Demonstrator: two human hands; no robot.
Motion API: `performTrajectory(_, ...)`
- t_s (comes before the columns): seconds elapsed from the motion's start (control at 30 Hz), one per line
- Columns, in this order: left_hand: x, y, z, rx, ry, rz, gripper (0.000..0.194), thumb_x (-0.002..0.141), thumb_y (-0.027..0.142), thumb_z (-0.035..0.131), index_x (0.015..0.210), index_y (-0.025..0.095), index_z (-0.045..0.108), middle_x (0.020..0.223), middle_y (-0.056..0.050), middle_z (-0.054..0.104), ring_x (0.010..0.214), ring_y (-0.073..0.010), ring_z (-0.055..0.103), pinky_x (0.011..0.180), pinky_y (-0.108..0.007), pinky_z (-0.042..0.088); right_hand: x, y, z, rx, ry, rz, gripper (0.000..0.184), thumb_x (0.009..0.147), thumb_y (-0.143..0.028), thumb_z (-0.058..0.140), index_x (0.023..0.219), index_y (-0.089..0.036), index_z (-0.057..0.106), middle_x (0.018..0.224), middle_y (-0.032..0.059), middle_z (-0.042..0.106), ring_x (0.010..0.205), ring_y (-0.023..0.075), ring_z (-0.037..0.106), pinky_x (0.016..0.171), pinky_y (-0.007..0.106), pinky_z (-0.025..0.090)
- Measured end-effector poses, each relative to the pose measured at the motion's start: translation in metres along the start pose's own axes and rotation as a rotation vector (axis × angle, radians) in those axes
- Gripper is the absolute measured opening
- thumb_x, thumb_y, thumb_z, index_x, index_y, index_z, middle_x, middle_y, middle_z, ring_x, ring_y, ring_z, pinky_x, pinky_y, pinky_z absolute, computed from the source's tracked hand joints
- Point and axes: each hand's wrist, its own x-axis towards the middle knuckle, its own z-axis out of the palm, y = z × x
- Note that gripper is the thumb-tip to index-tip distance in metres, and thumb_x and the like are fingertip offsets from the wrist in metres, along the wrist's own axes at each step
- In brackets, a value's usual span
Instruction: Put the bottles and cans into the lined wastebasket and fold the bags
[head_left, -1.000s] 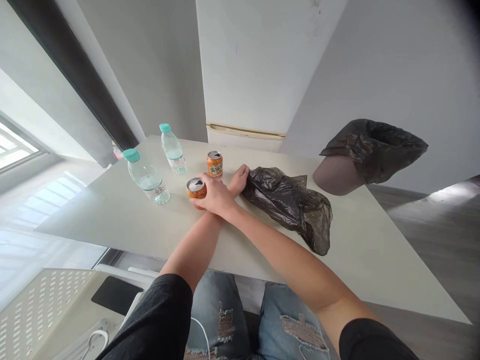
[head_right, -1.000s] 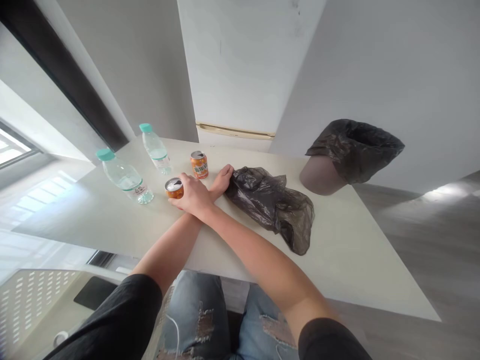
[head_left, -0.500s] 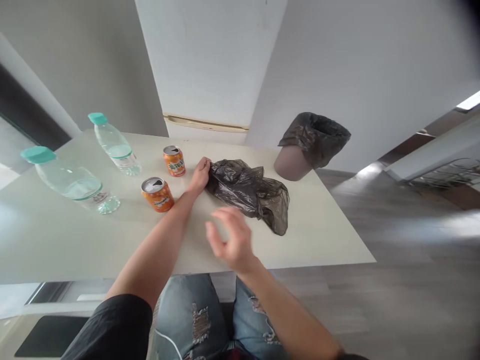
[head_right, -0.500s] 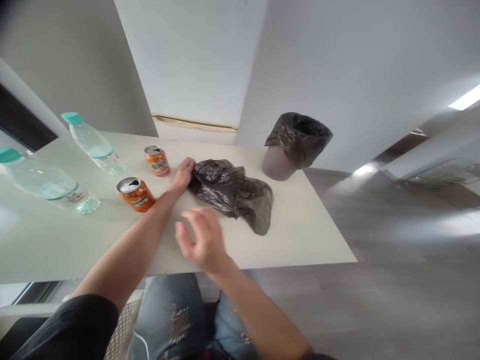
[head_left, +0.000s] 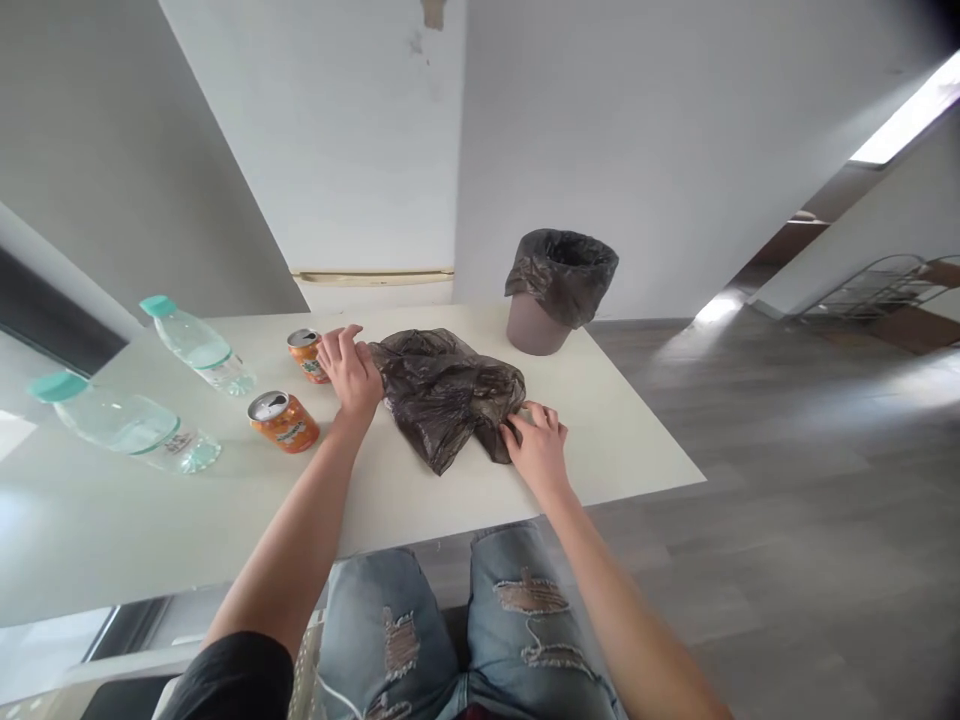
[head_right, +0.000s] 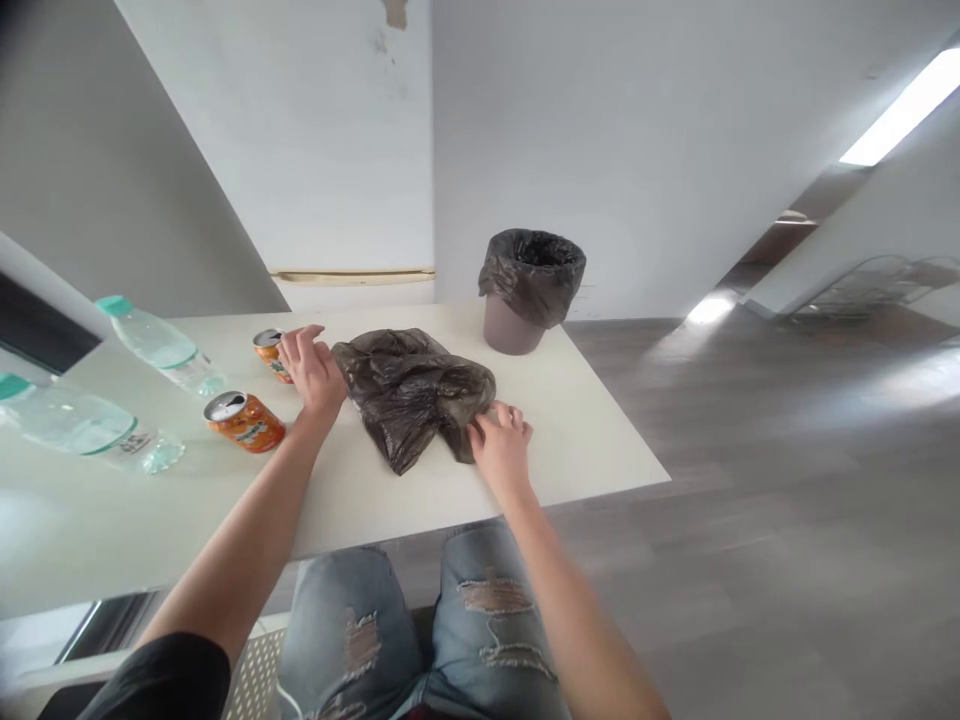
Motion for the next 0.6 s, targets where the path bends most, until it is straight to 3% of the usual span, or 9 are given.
performTrajectory(0.07,-0.003,0.033,-0.021,0.013,-0.164,0.008,0.041,0.111,0.046,0.035,0.121,0.022,0.066,0.118,-0.015,0.066,0.117,-0.0340,0.061,0.110,-0.049,0.043,-0.001,-0.002,-0.002,0.031,0.011,0.004,0.024,0.104,-0.033,0.059,0.091,-0.021,0.076,0.126,0.0164,0.068,0.120,0.0359,0.055,0.091,0.049,0.045)
performTrajectory(0.17,-0.028,0.077,-0.047,0.050,-0.630,0.016,0.039,0.102,0.055,0.060,0.129,0.027,0.064,0.108,-0.010,0.070,0.103,-0.0327,0.066,0.093,-0.043,0.051,-0.001,0.003,-0.006,0.152,-0.003,0.038,0.026,0.100,-0.030,0.061,0.076,-0.021,0.065,0.106,0.0130,0.068,0.105,0.0309,0.059,0.085,0.043,0.045)
performTrajectory(0.23,-0.056,0.092,-0.059,0.151,-0.749,0.073,0.045,0.092,0.041,0.074,0.133,0.029,0.062,0.117,-0.010,0.071,0.111,-0.0347,0.067,0.092,-0.043,0.052,0.001,0.008,-0.008,0.244,-0.026,0.047,0.024,0.093,-0.023,0.062,0.071,-0.022,0.055,0.092,0.0092,0.065,0.094,0.0276,0.059,0.083,0.040,0.046)
performTrajectory(0.33,-0.093,0.089,-0.074,0.258,-0.836,0.045,0.042,0.090,0.008,0.055,0.122,0.031,0.068,0.114,-0.007,0.073,0.106,-0.0307,0.070,0.087,-0.040,0.053,0.000,0.012,-0.015,0.393,-0.042,0.033,0.018,0.085,-0.012,0.057,0.074,-0.024,0.049,0.080,0.0038,0.061,0.079,0.0226,0.058,0.077,0.036,0.047)
performTrajectory(0.43,-0.110,0.067,-0.097,0.201,-0.806,0.072,0.039,0.091,0.004,0.044,0.101,0.030,0.071,0.106,-0.007,0.073,0.104,-0.0278,0.071,0.090,-0.040,0.054,-0.009,0.018,-0.030,0.457,0.053,-0.088,0.017,0.091,-0.009,0.051,0.085,-0.024,0.055,0.088,0.0051,0.064,0.082,0.0223,0.064,0.078,0.036,0.051)
performTrajectory(0.6,-0.121,0.030,-0.143,0.144,-0.493,0.122,0.030,0.100,0.014,0.042,0.101,0.027,0.069,0.103,-0.008,0.068,0.101,-0.0272,0.066,0.095,-0.041,0.054,-0.041,0.039,-0.068,0.272,0.331,-0.422,0.026,0.099,-0.002,0.049,0.094,-0.024,0.062,0.093,0.0089,0.065,0.090,0.0243,0.064,0.081,0.039,0.054)
